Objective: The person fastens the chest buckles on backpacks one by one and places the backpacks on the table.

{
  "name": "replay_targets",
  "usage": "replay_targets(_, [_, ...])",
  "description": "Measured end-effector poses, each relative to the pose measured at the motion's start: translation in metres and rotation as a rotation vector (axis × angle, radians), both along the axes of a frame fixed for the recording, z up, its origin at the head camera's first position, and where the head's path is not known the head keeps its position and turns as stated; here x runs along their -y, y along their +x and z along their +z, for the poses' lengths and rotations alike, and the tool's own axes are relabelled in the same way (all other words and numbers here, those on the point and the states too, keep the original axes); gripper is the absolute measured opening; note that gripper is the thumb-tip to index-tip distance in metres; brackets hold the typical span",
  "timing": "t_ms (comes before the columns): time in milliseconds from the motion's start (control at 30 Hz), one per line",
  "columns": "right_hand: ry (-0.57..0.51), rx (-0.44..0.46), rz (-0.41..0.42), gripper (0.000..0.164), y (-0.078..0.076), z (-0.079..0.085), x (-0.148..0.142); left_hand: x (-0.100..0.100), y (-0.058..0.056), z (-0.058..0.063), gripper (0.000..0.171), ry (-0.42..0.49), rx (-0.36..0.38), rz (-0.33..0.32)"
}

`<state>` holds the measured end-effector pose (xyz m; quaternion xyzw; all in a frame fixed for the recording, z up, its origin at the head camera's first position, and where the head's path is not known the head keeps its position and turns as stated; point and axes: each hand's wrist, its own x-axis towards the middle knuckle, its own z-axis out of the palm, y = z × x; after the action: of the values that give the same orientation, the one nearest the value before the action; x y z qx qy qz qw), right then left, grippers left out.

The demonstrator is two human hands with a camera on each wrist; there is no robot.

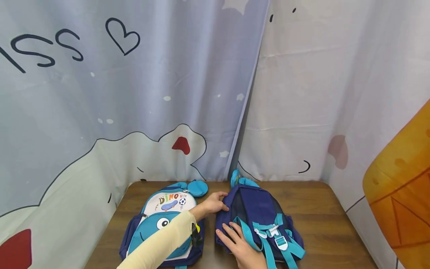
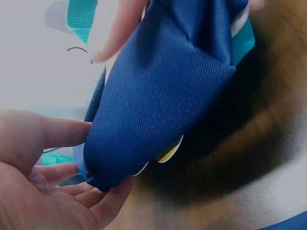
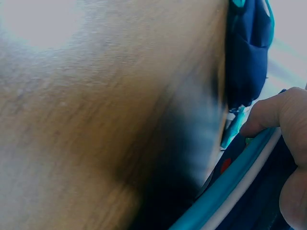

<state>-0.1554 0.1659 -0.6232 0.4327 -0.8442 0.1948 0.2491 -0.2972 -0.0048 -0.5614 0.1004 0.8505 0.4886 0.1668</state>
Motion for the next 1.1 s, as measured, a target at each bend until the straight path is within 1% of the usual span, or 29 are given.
replay_targets(100, [0.010,-0.014,0.012,0.106,0.000,-0.007,0.000,0.000,0.003,-0.005,0.067,-0.019,-0.002,-0.002])
replay_targets(200, [0.012,-0.070,0.022,0.059,-0.001,-0.017,0.002,0.001,0.008,-0.012,0.068,-0.001,0.011,0.000])
replay_targets(233, [0.006,-0.085,0.032,0.047,-0.002,-0.021,0.003,0.001,0.009,-0.013,0.069,0.005,0.017,0.000])
replay_targets(300, [0.003,-0.111,0.046,0.039,-0.003,-0.027,0.005,0.002,0.012,-0.017,0.070,0.004,0.017,-0.005])
replay_targets(333, [0.008,-0.123,0.048,0.038,-0.003,-0.029,0.005,0.002,0.013,-0.018,0.072,-0.004,0.014,-0.010])
replay_targets(433, [0.041,-0.139,0.052,0.066,-0.004,-0.034,0.004,0.003,0.016,-0.020,0.077,-0.094,-0.029,-0.035])
replay_targets(467, [0.063,-0.153,0.040,0.071,-0.004,-0.034,0.003,0.003,0.017,-0.019,0.079,-0.137,-0.051,-0.047])
replay_targets(533, [0.112,-0.174,0.007,0.071,-0.004,-0.034,0.001,0.003,0.017,-0.018,0.082,-0.238,-0.093,-0.078])
replay_targets(600, [0.148,-0.147,-0.001,0.070,-0.004,-0.032,0.000,0.002,0.017,-0.017,0.084,-0.344,-0.136,-0.111])
replay_targets(667, [0.174,-0.087,0.004,0.066,-0.003,-0.029,-0.001,0.001,0.017,-0.016,0.084,-0.434,-0.177,-0.142])
replay_targets(733, [0.186,-0.020,0.022,0.075,-0.002,-0.026,-0.001,0.000,0.017,-0.017,0.083,-0.503,-0.204,-0.163])
replay_targets(767, [0.187,0.012,0.034,0.080,-0.001,-0.025,-0.001,0.000,0.018,-0.017,0.083,-0.521,-0.214,-0.169])
replay_targets(833, [0.194,0.050,0.052,0.084,-0.001,-0.024,-0.003,-0.001,0.018,-0.020,0.082,-0.545,-0.225,-0.177])
replay_targets(933, [0.186,0.104,0.089,0.082,0.000,-0.021,-0.006,-0.001,0.019,-0.024,0.082,-0.548,-0.226,-0.177])
replay_targets(1000, [0.171,0.157,0.118,0.082,0.001,-0.018,-0.007,-0.001,0.019,-0.027,0.082,-0.552,-0.224,-0.178])
replay_targets(1100, [0.151,0.287,0.145,0.070,0.005,-0.005,-0.004,0.000,0.019,-0.029,0.081,-0.560,-0.226,-0.177])
